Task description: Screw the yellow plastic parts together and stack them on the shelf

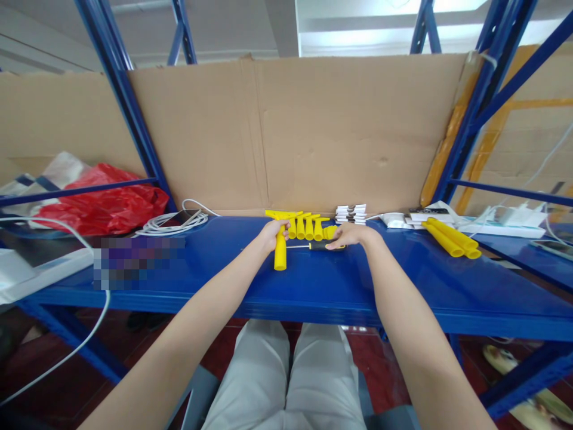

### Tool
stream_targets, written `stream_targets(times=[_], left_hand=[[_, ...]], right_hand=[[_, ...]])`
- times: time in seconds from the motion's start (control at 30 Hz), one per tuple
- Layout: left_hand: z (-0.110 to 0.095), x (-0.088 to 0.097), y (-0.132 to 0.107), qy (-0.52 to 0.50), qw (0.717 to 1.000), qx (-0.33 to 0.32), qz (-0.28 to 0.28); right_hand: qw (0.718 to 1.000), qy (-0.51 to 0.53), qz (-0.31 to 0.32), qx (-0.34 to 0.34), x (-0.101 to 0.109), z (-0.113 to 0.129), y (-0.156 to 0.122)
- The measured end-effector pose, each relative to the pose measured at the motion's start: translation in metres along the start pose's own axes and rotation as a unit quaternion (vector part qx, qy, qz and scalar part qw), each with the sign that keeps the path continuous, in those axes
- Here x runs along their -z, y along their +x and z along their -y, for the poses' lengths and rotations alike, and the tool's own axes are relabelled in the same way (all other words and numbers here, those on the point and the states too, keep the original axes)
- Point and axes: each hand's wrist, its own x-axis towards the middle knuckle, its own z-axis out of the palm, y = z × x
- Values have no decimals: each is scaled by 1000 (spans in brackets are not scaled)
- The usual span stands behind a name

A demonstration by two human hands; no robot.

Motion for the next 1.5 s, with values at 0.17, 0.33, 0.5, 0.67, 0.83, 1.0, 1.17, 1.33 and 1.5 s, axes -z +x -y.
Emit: stream_targets(times=[0.17,0.33,0.5,0.67,0.83,1.0,1.17,1.33,1.5], left_hand=[[4,-5,-5,25,998,28,41],[6,-10,-13,58,992,40,103],[7,-11,-15,68,989,39,127],[7,-11,-14,63,989,39,129],[7,-11,-15,69,989,31,126],[8,-12,-15,69,987,48,135],[6,-12,-16,85,983,57,152],[4,-12,-19,96,984,52,142],[6,-13,-19,131,981,45,137]], right_hand=[[968,8,-203,150,-20,19,16],[939,69,-240,237,-45,40,23],[951,106,-218,192,-53,42,26],[949,201,-186,155,-55,42,24],[940,271,-162,134,-56,43,21],[927,336,-143,88,-59,42,24],[925,346,-135,80,-59,44,25],[932,298,-185,87,-50,45,23],[935,187,-275,120,-41,41,22]])
